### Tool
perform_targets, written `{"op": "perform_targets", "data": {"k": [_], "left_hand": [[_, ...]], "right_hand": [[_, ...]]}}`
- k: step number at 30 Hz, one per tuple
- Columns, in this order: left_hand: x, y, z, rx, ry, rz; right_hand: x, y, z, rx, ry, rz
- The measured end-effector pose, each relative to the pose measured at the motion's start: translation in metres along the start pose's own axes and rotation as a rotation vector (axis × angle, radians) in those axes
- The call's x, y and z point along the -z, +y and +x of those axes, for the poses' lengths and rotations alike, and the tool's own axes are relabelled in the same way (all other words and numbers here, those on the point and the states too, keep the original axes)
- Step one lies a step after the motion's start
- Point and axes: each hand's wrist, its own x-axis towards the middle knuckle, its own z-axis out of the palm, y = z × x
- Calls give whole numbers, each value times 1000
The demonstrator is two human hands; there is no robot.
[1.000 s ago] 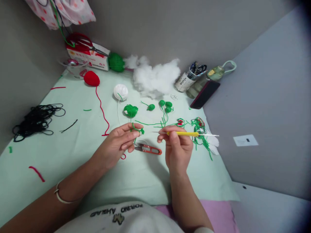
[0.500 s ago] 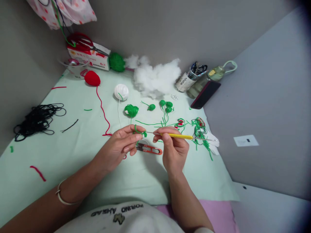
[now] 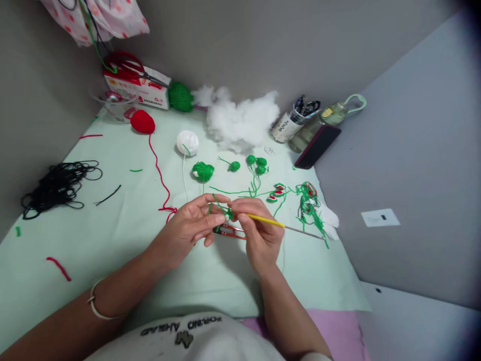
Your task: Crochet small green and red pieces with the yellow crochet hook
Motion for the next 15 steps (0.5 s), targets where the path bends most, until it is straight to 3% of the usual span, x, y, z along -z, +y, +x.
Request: {"op": "perform_targets", "data": {"k": [6, 9, 12, 15], "left_hand": [[2, 4, -2, 16, 35, 48], [4, 4, -4, 15, 70, 94], [3, 3, -5, -23, 117, 131], [0, 3, -5, -81, 152, 138]], "right_hand": [[1, 1, 3, -244, 5, 309], [1, -1, 1, -278, 3, 325], [3, -2, -5, -133, 30, 91], [5, -3, -10, 161, -46, -239]]}}
